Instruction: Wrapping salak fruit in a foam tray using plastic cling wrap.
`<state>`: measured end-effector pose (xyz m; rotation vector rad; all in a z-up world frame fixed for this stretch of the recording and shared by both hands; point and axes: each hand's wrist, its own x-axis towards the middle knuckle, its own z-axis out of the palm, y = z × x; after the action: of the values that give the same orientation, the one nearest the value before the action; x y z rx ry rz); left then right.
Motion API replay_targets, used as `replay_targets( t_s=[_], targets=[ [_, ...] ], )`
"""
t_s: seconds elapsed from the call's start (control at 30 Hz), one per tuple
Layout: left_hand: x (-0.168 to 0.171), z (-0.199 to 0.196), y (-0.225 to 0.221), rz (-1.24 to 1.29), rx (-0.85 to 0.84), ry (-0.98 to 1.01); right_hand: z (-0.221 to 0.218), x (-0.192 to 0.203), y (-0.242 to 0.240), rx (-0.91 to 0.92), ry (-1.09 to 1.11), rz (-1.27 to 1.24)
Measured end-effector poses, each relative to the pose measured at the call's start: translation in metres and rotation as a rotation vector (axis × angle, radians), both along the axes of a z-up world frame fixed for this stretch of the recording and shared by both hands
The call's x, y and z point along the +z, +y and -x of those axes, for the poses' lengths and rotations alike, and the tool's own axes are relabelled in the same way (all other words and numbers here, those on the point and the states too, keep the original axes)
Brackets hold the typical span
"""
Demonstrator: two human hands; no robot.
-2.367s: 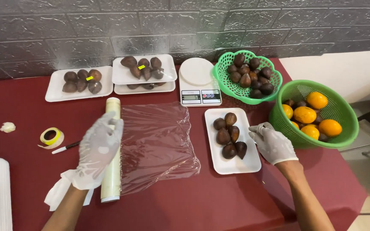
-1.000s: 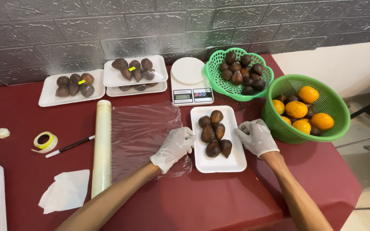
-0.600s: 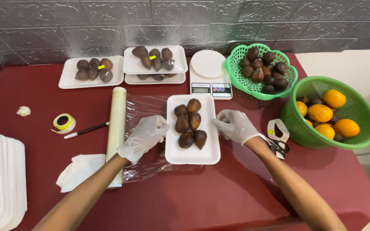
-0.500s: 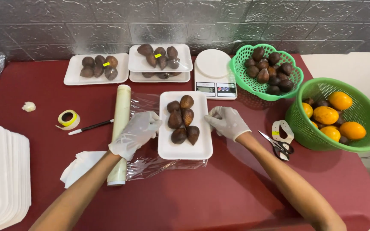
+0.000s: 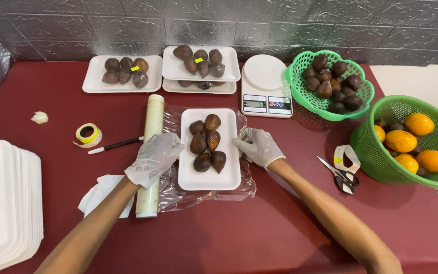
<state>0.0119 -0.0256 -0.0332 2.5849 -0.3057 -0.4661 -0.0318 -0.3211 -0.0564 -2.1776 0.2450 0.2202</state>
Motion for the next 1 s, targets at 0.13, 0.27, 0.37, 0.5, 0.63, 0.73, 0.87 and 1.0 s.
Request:
replay_targets(
  t_s=[0.13,0.27,0.37,0.5,0.63,0.73,0.87,1.0],
  targets=[
    [-0.017,-0.005,-0.003,-0.018,-0.030,-0.034,-0.002,-0.009,-0.005,0.021,-0.005,0.009],
    [-0.025,-0.008,-0.007,-0.079,-0.073,-0.075,-0.003,-0.019,-0.009,0.015,0.000,0.023],
    [-0.034,-0.011,-0.007,-0.089,-0.071,-0.090,-0.005,-0.023,-0.010,0.010,0.017,0.025],
    [-0.045,-0.012,-0.005,-0.069,-0.068,-0.106,0.002,-0.009,-0.004,0.003,0.067,0.025],
    [-0.042,-0.009,-0.006,-0.141,-0.084,-0.141,0.006,0.008,0.000,0.009,0.107,0.042],
    [-0.033,0.000,-0.003,-0.167,-0.057,-0.157,0.007,0.014,-0.003,-0.002,0.114,0.179],
    [-0.045,-0.002,0.005,-0.134,0.071,-0.635,0.012,0.010,0.003,0.082,-0.351,0.424],
    [-0.032,-0.005,0.015,-0.376,0.208,-0.954,0.014,0.025,0.027,0.428,-0.754,0.360]
  ],
)
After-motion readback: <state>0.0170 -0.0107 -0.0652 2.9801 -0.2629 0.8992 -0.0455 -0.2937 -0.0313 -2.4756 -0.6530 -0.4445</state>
